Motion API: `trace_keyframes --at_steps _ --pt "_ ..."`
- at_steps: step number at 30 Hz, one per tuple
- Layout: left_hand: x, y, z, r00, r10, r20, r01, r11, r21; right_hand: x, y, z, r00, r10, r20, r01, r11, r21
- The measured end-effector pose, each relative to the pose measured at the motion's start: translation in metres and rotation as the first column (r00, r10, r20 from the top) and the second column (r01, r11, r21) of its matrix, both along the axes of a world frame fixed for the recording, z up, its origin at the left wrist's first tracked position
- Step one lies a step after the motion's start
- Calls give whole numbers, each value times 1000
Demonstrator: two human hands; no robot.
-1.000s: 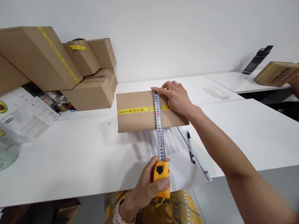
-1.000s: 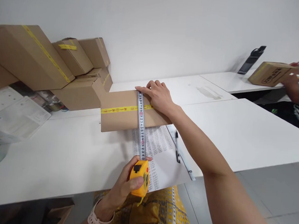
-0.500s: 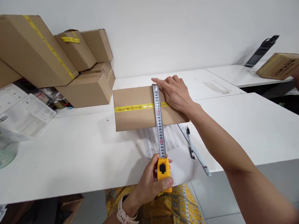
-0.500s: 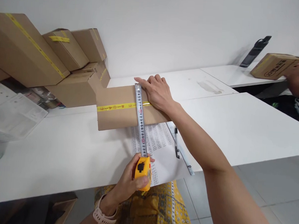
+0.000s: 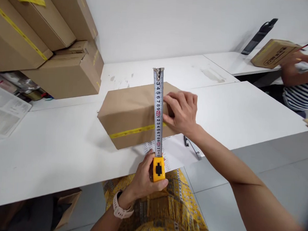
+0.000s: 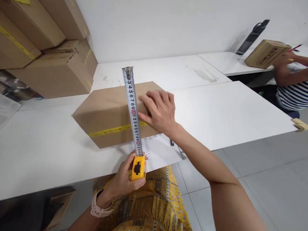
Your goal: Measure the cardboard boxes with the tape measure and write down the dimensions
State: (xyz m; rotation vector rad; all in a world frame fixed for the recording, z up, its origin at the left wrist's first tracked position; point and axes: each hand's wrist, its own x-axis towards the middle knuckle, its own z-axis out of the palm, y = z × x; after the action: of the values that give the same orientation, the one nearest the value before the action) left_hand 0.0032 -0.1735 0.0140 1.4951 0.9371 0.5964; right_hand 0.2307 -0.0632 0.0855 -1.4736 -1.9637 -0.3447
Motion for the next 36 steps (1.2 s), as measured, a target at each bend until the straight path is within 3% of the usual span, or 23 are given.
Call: trace_keyframes --at_steps 4,7,9,12,16,18,22,24,27,29,32,36 --pt "-1 0 -1 1000 10 5 -10 1000 4 3 1 -33 998 51 30 -51 998 -23" --pt "-1 1 -2 999 14 31 -13 1000 -13 2 16 -31 997 79 5 -78 995 -56" --pt "-1 1 -2 999 8 40 -7 1000 -26 1 23 -19 992 104 -69 -109 991 -71" --pt "-2 1 0 1000 -6 11 7 1000 -20 3 19 6 938 102 -333 -136 988 -80" --pt "-2 0 2 998 -29 -59 31 999 33 12 -5 46 697 125 -706 -281 954 -109" --pt "-2 0 1 996 -21 -85 26 998 58 15 -17 63 614 140 -777 -335 937 -96" --pt "-1 1 0 994 -25 -111 35 996 87 13 -28 79 611 122 -782 -285 956 -74" --pt "0 0 1 991 -46 -125 60 992 115 10 -28 79 551 208 -808 -333 943 15" --pt "1 -3 3 984 -56 -166 85 982 171 8 -25 78 402 409 -819 -432 873 224" --pt "2 -6 4 983 -65 -170 95 981 172 9 -29 77 343 480 -808 -459 836 301" --pt "-1 -9 2 996 -44 -77 52 992 113 7 -47 65 347 429 -834 -467 850 243" --pt "-10 -7 -6 992 117 51 -124 978 165 -12 -84 16 366 218 -905 -498 867 7"
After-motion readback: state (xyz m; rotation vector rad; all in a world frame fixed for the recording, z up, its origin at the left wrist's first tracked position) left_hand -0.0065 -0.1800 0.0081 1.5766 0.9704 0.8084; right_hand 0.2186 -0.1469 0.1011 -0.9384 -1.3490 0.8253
